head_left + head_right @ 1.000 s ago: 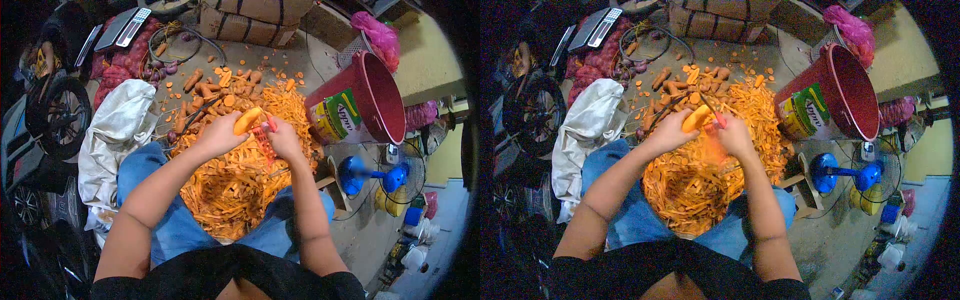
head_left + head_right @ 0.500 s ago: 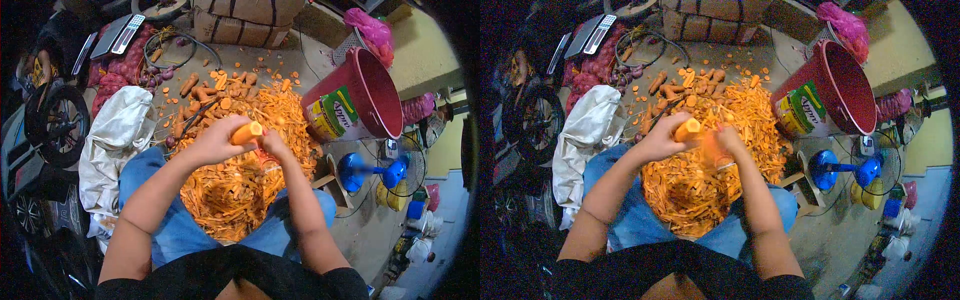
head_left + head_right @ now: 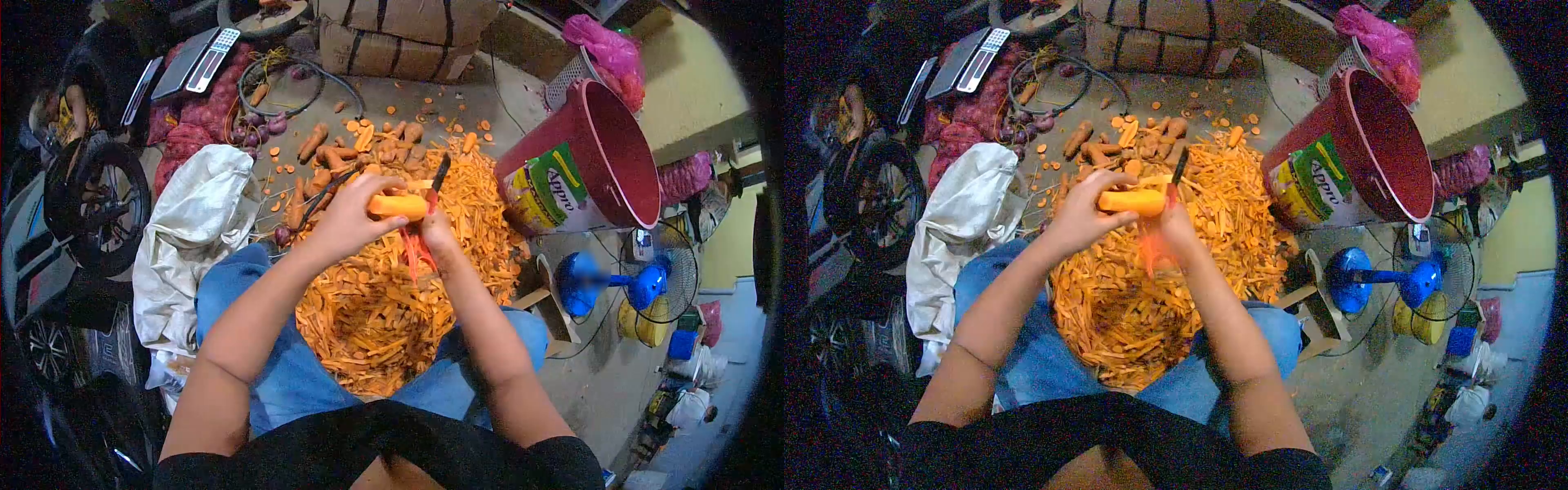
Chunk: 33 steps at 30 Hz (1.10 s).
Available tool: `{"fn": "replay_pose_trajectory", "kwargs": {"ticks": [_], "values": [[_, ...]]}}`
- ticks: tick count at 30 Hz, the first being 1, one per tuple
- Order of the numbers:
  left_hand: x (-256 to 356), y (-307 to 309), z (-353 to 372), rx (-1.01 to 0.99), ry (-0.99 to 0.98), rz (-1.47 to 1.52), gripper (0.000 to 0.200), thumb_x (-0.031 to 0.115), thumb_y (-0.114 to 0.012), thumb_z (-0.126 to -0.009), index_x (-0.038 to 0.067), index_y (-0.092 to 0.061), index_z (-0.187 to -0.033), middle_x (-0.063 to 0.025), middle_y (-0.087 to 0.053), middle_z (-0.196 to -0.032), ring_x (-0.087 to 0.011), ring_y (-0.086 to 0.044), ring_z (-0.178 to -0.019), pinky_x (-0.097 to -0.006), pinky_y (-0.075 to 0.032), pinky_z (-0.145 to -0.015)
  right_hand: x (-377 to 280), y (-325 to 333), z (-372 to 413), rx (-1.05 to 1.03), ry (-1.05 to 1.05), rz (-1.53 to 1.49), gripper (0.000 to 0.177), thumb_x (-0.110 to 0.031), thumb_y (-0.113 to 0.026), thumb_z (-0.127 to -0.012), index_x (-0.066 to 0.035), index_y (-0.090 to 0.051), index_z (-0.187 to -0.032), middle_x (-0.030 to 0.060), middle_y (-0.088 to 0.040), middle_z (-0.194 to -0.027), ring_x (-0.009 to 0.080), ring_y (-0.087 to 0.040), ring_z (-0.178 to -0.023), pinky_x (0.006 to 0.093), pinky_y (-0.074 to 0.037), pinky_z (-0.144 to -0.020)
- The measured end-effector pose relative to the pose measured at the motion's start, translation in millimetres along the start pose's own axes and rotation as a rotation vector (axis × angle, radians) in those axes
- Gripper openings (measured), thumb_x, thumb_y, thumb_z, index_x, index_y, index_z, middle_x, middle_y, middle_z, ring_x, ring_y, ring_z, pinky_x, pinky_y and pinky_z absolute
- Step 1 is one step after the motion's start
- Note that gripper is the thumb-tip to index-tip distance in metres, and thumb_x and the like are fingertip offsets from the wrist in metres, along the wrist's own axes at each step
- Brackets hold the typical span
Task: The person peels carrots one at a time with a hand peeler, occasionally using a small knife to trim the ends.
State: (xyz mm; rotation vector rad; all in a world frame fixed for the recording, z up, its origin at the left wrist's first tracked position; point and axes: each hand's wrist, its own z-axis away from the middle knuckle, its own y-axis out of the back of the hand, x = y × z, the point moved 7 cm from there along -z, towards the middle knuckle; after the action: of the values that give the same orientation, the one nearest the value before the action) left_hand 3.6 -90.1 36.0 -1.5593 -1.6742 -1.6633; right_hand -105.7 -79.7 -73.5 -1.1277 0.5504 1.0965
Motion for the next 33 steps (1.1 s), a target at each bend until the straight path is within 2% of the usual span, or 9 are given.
{"fn": "replay_pose_trajectory", "kwargs": {"ticks": [2,5,11,15,17,21,28,31,33], "values": [[-8,0,-2,-0.043,0.039,-0.013,0.037,0.018,-0.063,-0.061,0.005,-0.05,-0.093,-0.0115,-0.05,-0.083,-0.0243,-0.05,-0.08,-0.0306,-0.039,-0.07,-1,14,-7,0.037,0.124,-0.104,0.025,-0.018,-0.039,-0.081,-0.004,-0.045,-0.101,0.0043,-0.052,-0.087,0.0111,-0.051,-0.072,0.0233,-0.043,-0.059],[-15,-5,-3,-0.091,0.1,-0.024,0.036,0.017,-0.064,-0.06,0.004,-0.05,-0.092,-0.0119,-0.051,-0.084,-0.0244,-0.05,-0.08,-0.0303,-0.039,-0.071,-1,31,-10,0.15,-0.008,0.126,0.023,-0.016,-0.042,-0.081,-0.002,-0.046,-0.099,0.0049,-0.052,-0.09,0.0118,-0.051,-0.074,0.0247,-0.043,-0.061],[-30,-20,-3,-0.079,0.161,0.081,0.038,0.018,-0.063,-0.06,0.003,-0.049,-0.092,-0.0133,-0.053,-0.086,-0.0263,-0.051,-0.081,-0.032,-0.04,-0.072,-29,12,8,0.149,0.2,0.313,0.019,-0.002,-0.039,-0.075,0.002,-0.047,-0.092,0.0047,-0.053,-0.088,0.0155,-0.051,-0.079,0.0265,-0.039,-0.071],[-41,-27,1,-0.174,0.323,-0.103,0.04,0.018,-0.064,-0.058,0.002,-0.048,-0.091,-0.0152,-0.055,-0.078,-0.0283,-0.053,-0.074,-0.0334,-0.042,-0.065,-29,11,8,0.098,0.279,0.747,0.021,-0.002,-0.041,-0.074,-0.001,-0.048,-0.093,0.0065,-0.055,-0.076,0.0152,-0.053,-0.066,0.0264,-0.042,-0.059],[-41,-26,-2,-0.164,0.31,-0.069,0.039,0.017,-0.064,-0.057,0.002,-0.048,-0.089,-0.0159,-0.055,-0.076,-0.0289,-0.054,-0.071,-0.0339,-0.042,-0.063,-50,-8,26,0.152,0.301,1.08,0.016,-0.007,-0.045,-0.074,-0.003,-0.051,-0.088,0.0105,-0.054,-0.067,0.0179,-0.053,-0.061,0.0301,-0.041,-0.056],[-37,-21,-6,-0.089,0.321,-0.024,0.036,0.015,-0.062,-0.057,0.002,-0.048,-0.087,-0.0169,-0.054,-0.074,-0.0292,-0.053,-0.071,-0.0337,-0.042,-0.062,-48,-1,25,0.207,0.277,1.22,0.01,-0.01,-0.046,-0.065,-0.002,-0.048,-0.07,0.019,-0.051,-0.063,0.0348,-0.05,-0.062,0.0397,-0.038,-0.053],[-16,-14,-7,-0.061,0.244,-0.204,0.038,0.014,-0.062,-0.055,0.004,-0.049,-0.089,-0.0181,-0.054,-0.069,-0.0322,-0.052,-0.069,-0.0355,-0.042,-0.059,-39,11,20,0.178,0.265,1.176,0.011,-0.011,-0.047,-0.064,-0.001,-0.047,-0.068,0.0209,-0.05,-0.063,0.0376,-0.048,-0.064,0.0412,-0.037,-0.055],[-12,-14,-6,-0.073,0.222,-0.213,0.039,0.013,-0.062,-0.055,0.004,-0.049,-0.091,-0.0166,-0.054,-0.069,-0.0294,-0.053,-0.069,-0.0341,-0.042,-0.061,-33,17,16,0.18,0.266,1.075,0.018,-0.019,-0.046,-0.073,-0.001,-0.051,-0.076,0.0165,-0.052,-0.062,0.0293,-0.05,-0.056,0.0345,-0.039,-0.053],[-14,-13,0,-0.086,0.247,-0.239,0.04,0.012,-0.062,-0.055,0.005,-0.05,-0.092,-0.0146,-0.055,-0.071,-0.0261,-0.055,-0.069,-0.0322,-0.042,-0.062,-42,9,24,0.196,0.229,1.112,0.013,-0.011,-0.046,-0.065,0.001,-0.05,-0.068,0.021,-0.05,-0.063,0.0376,-0.048,-0.062,0.0414,-0.037,-0.055]]}}
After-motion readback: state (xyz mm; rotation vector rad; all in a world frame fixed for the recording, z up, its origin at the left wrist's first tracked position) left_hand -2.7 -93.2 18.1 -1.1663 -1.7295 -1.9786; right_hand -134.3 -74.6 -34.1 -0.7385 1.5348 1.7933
